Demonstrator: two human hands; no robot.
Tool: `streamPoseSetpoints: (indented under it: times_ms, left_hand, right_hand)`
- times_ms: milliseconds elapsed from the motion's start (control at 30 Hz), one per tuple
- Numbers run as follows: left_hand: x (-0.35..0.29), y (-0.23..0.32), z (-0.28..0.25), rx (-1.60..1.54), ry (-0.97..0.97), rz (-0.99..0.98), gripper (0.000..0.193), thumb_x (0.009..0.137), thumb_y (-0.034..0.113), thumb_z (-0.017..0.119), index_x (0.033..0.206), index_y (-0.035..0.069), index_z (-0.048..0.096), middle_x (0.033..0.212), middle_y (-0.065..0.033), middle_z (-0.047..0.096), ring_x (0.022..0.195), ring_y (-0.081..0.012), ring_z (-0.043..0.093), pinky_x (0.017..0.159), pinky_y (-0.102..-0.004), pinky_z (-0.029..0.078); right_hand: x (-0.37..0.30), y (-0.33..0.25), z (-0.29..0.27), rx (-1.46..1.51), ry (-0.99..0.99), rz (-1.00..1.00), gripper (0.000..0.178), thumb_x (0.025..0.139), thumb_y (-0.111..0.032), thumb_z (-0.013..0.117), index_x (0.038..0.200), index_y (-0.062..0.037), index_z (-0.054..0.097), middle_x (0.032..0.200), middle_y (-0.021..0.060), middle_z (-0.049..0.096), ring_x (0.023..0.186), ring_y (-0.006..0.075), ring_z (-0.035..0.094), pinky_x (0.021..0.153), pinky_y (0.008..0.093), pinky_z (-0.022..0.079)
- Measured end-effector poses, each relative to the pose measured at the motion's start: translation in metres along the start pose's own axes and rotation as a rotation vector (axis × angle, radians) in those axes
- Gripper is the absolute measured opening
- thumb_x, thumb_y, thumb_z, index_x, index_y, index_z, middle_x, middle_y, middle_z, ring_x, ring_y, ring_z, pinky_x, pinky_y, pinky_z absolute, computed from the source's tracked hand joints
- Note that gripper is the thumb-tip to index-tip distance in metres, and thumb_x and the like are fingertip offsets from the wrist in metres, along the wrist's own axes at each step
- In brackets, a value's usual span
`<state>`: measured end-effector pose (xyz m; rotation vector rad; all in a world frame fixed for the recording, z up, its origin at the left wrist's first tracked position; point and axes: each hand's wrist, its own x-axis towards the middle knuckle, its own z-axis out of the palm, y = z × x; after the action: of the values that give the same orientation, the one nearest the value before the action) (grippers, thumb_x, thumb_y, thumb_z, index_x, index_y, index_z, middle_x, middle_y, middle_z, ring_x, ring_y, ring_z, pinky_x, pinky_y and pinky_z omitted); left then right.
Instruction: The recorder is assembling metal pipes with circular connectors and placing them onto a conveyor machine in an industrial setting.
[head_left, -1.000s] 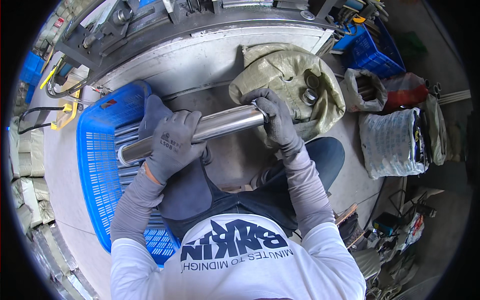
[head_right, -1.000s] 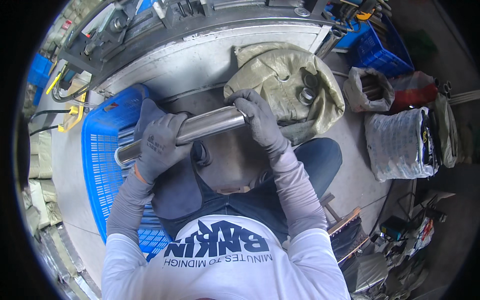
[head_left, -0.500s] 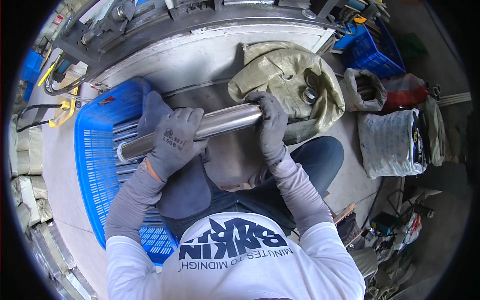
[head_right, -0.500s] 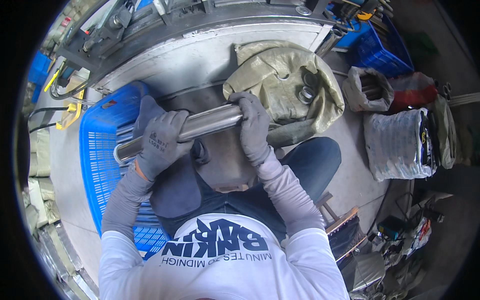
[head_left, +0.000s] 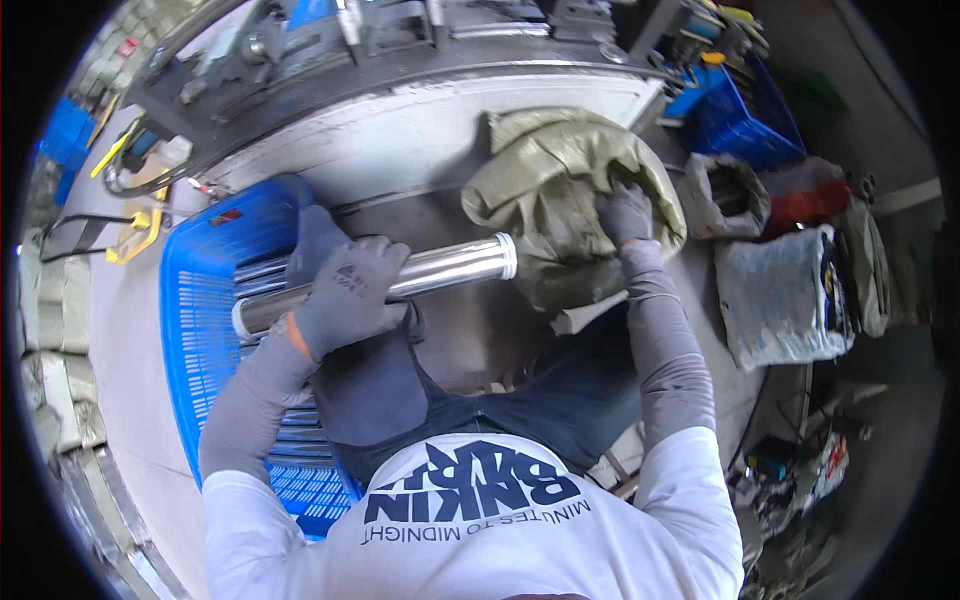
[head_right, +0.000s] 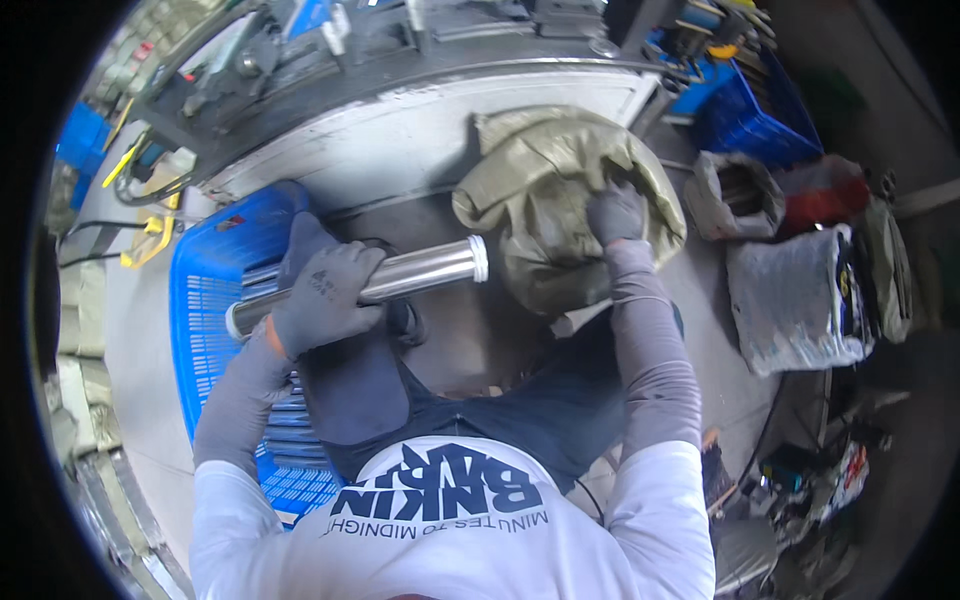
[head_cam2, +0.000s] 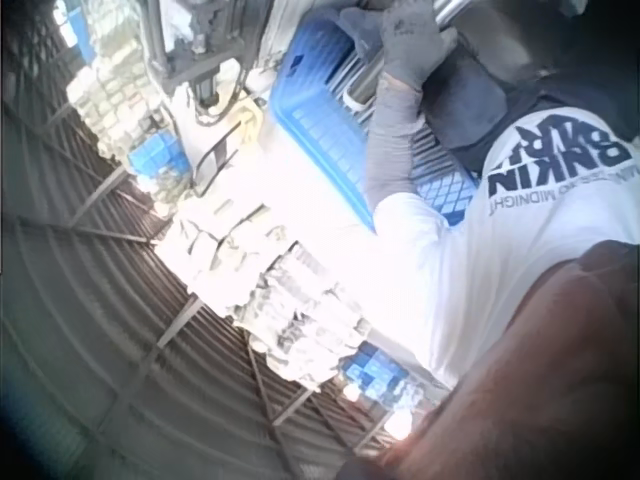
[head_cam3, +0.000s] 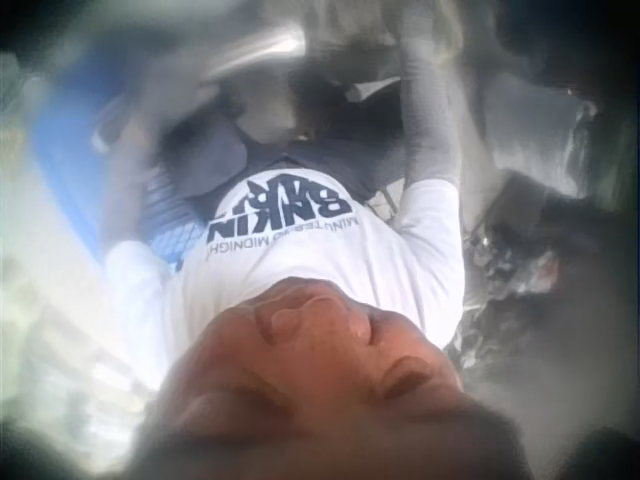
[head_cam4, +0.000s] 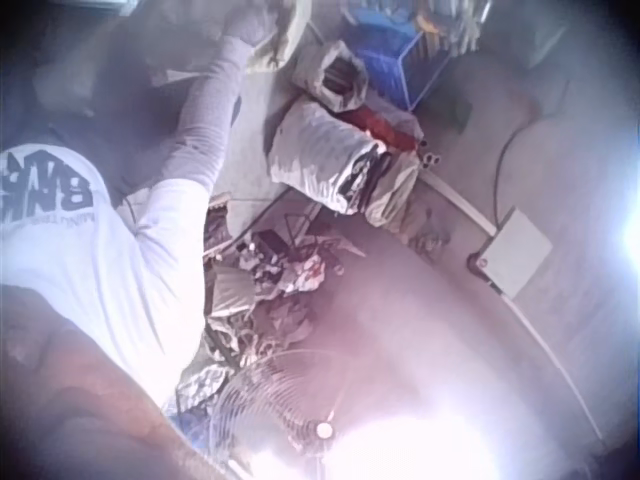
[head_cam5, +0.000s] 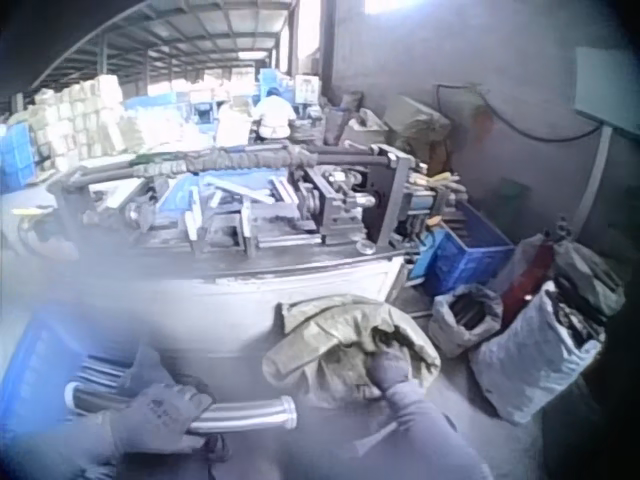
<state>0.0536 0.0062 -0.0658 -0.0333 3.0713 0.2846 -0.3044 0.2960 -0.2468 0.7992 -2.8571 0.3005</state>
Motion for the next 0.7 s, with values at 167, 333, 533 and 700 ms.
streamPoseSetpoints:
  times_ms: [167,333,533,700]
  left_hand:
    - [0.052,-0.009,-0.036,0.239,0.235,0.047,0.063,0.075,0.027,0.078,0.132,0.005,0.061,0.113,-0.0147,0.064,0.108,-0.0329,0.063,0.096,-0.0475,0.048]
    - [0.169,-0.06,-0.095,0.472,0.653,-0.075,0.066,0.084,0.025,0.079,0.144,0.013,0.055,0.121,-0.0111,0.066,0.113,-0.0307,0.064,0.101,-0.0471,0.048]
    - [0.303,-0.138,-0.114,0.616,0.631,-0.328,0.049,0.1,0.02,0.053,0.149,0.01,0.055,0.149,-0.0115,0.06,0.135,-0.0302,0.058,0.114,-0.057,0.04]
    - [0.343,-0.162,-0.109,0.562,0.505,-0.352,0.056,0.094,0.023,0.068,0.147,0.013,0.053,0.139,-0.0117,0.063,0.131,-0.0312,0.06,0.107,-0.0526,0.046]
  right_hand:
    - [-0.011,0.051,0.048,-0.295,0.007,-0.056,0.033,0.088,-0.037,0.068,0.103,-0.01,0.08,0.107,0.0193,0.076,0.11,0.0374,0.068,0.1,0.0495,0.05]
    - [-0.009,0.006,0.014,-0.052,0.238,0.075,0.028,0.091,-0.03,0.07,0.103,-0.0059,0.078,0.118,0.0209,0.071,0.105,0.0399,0.07,0.097,0.0473,0.053]
    - [-0.048,-0.067,-0.033,1.173,-0.076,0.316,0.043,0.097,-0.016,0.07,0.135,0.0036,0.066,0.115,0.013,0.072,0.089,0.0204,0.07,0.079,0.0294,0.055]
    - [-0.036,-0.067,-0.081,1.503,-0.118,0.252,0.061,0.102,-0.011,0.059,0.158,0.006,0.041,0.114,0.008,0.07,0.091,0.0108,0.066,0.082,0.0262,0.057]
